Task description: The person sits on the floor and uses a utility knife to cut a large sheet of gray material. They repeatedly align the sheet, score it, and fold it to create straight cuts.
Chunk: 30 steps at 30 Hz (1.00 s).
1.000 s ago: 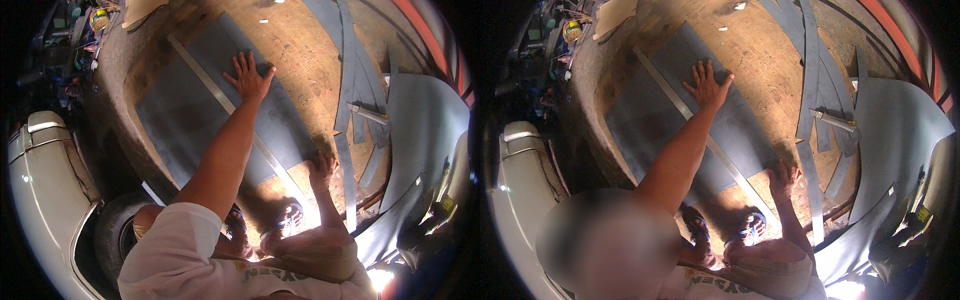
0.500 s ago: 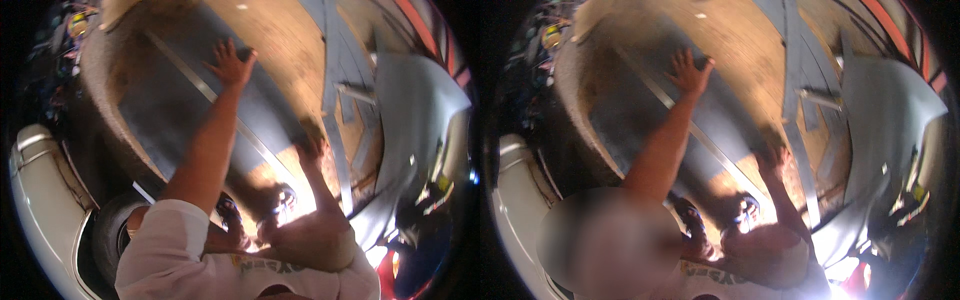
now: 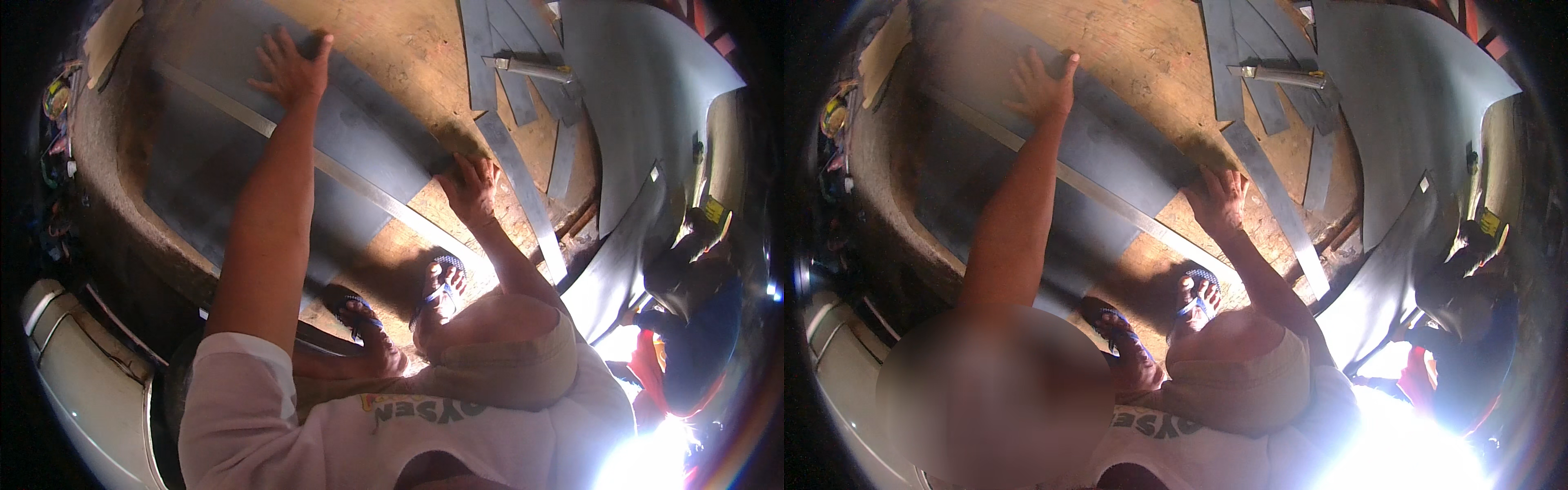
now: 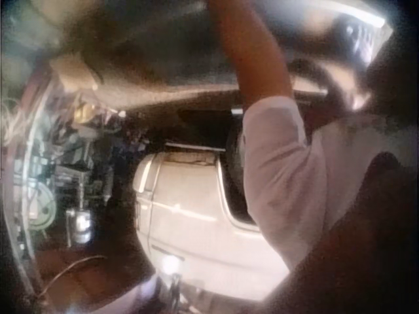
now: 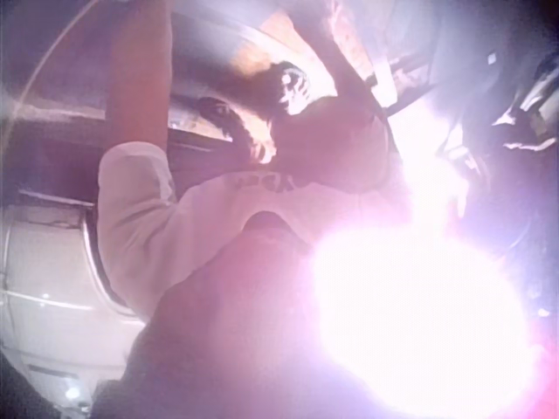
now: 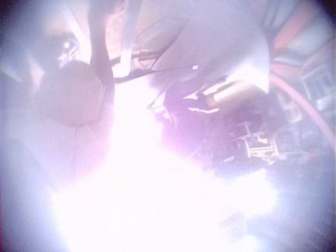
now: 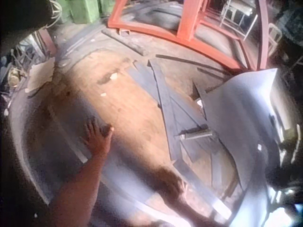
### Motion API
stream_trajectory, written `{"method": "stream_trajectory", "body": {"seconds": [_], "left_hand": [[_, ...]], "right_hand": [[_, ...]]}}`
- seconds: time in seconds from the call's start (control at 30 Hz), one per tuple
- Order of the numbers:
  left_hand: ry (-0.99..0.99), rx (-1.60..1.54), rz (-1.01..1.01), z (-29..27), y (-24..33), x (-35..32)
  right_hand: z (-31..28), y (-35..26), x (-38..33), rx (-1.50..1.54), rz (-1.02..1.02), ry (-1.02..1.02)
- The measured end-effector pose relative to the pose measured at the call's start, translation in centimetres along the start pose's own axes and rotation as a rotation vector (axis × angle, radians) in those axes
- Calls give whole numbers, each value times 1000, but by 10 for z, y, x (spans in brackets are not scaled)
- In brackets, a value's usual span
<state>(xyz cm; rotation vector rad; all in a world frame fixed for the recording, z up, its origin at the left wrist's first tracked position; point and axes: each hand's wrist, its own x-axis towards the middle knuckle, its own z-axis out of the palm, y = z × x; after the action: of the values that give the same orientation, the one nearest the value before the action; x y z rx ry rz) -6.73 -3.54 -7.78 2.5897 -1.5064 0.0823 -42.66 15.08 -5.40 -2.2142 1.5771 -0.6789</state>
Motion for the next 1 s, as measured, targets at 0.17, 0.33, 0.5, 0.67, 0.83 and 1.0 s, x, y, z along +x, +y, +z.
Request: {"method": "stream_trajectory", "body": {"seconds": [0.17,0.33,0.5,0.67,0.83,1.0], "left_hand": [[-4,-16,-15,-5,7,0],[-8,-47,-15,-7,7,1],[-72,10,-22,-13,4,-4],[-142,-5,-85,-26,22,-1],[-186,5,-99,-35,15,-1],[-177,9,-107,-33,16,-2]], "right_hand": [[-5,-3,5,16,10,8],[-6,-3,6,37,40,-10],[-3,-3,4,-24,68,-112],[-1,3,-2,-50,48,-68],[4,-1,0,-104,12,-38],[2,1,1,-86,19,-51]]}}
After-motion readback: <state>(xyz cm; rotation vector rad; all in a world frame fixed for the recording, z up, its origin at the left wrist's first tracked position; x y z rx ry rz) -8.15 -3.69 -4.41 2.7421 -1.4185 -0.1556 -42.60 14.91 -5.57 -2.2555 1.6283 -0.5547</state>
